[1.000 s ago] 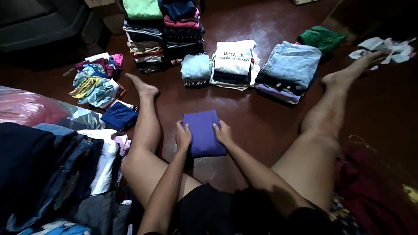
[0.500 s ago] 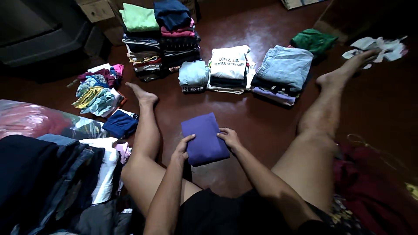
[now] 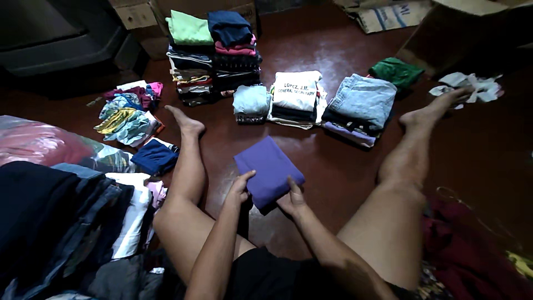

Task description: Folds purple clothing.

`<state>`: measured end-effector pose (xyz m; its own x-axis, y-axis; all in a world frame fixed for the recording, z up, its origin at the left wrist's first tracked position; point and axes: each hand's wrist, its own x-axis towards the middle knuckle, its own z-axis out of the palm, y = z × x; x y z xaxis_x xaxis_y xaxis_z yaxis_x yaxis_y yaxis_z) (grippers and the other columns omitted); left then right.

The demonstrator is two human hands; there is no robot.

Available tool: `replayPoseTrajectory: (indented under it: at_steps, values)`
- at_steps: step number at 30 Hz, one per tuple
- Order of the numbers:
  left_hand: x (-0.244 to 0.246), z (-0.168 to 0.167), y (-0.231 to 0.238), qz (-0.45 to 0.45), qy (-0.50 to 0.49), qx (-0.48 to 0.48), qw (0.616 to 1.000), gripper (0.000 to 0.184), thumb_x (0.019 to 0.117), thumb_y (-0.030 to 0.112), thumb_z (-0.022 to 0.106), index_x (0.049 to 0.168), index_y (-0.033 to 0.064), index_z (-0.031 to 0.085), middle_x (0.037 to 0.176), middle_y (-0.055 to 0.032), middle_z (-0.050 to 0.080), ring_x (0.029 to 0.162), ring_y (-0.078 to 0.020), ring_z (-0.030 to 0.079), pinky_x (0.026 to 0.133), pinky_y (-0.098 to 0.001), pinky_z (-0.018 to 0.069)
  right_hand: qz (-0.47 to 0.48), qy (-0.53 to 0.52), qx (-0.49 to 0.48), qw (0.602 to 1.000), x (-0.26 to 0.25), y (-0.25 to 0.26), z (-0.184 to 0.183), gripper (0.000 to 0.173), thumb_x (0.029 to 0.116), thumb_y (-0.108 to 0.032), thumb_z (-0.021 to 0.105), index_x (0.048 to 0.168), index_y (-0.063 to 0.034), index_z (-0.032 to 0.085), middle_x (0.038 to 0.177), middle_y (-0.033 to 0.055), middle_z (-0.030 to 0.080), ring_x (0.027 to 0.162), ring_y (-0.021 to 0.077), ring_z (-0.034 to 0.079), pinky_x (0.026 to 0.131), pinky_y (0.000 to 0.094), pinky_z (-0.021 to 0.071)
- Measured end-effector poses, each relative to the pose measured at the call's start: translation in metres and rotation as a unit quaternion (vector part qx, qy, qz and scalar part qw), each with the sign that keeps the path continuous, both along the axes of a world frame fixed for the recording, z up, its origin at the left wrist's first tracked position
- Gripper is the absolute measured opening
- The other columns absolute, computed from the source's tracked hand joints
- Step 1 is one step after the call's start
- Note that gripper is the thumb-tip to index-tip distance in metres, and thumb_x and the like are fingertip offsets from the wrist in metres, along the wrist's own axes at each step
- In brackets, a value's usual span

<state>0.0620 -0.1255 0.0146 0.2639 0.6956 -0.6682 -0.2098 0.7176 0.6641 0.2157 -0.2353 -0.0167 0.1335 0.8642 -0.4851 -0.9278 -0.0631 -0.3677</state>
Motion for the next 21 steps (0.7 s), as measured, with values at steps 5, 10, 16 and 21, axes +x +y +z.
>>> replayPoseTrajectory:
  at_steps: [5, 10, 16, 21]
  values:
    - [0.006, -0.017, -0.005, -0.002, 0.093, 0.012, 0.996, 0.069, 0.0964, 0.021, 0.071, 0.152, 0.0027, 0.034, 0.125, -0.0248, 0.065, 0.109, -0.0333, 0.069, 0.090, -0.0502, 0.0593, -0.016, 0.008, -0.104, 0.994, -0.015, 0.003, -0.019, 0.035, 0.1002, -0.014, 0.056, 0.134, -0.0041, 0.051, 0.123, 0.0188, 0.065, 0.112, 0.0305, 0.066, 0.094, 0.0532, 0.0562]
    - [0.000, 0.048, 0.032, -0.005, 0.024, 0.042, 0.999, 0.041, 0.0991, 0.024, 0.067, 0.131, 0.0011, 0.055, 0.107, -0.0158, 0.070, 0.094, -0.0241, 0.071, 0.080, -0.0410, 0.0608, -0.009, -0.034, -0.018, 0.999, -0.009, 0.040, 0.043, 0.024, 0.1015, -0.008, 0.050, 0.125, -0.0036, 0.053, 0.112, 0.0159, 0.067, 0.103, 0.0260, 0.068, 0.090, 0.0473, 0.0585]
    - [0.022, 0.179, 0.126, -0.019, -0.020, 0.236, 0.971, 0.027, 0.1047, 0.019, 0.054, 0.129, 0.0065, 0.055, 0.102, -0.0067, 0.068, 0.090, -0.0146, 0.068, 0.081, -0.0351, 0.0591, -0.007, -0.107, 0.188, 0.976, 0.012, 0.154, 0.142, 0.019, 0.1000, -0.013, 0.048, 0.117, -0.0126, 0.058, 0.109, 0.0054, 0.069, 0.105, 0.0188, 0.067, 0.093, 0.0438, 0.0567]
    - [0.050, 0.208, 0.242, 0.001, -0.031, 0.368, 0.929, 0.068, 0.0987, 0.023, 0.067, 0.156, 0.0112, 0.032, 0.128, -0.0131, 0.063, 0.110, -0.0221, 0.067, 0.090, -0.0405, 0.0598, -0.091, -0.081, 0.219, 0.968, 0.031, 0.285, 0.200, 0.021, 0.1066, -0.014, 0.044, 0.125, -0.0079, 0.050, 0.115, 0.0131, 0.064, 0.108, 0.0259, 0.065, 0.095, 0.0492, 0.0553]
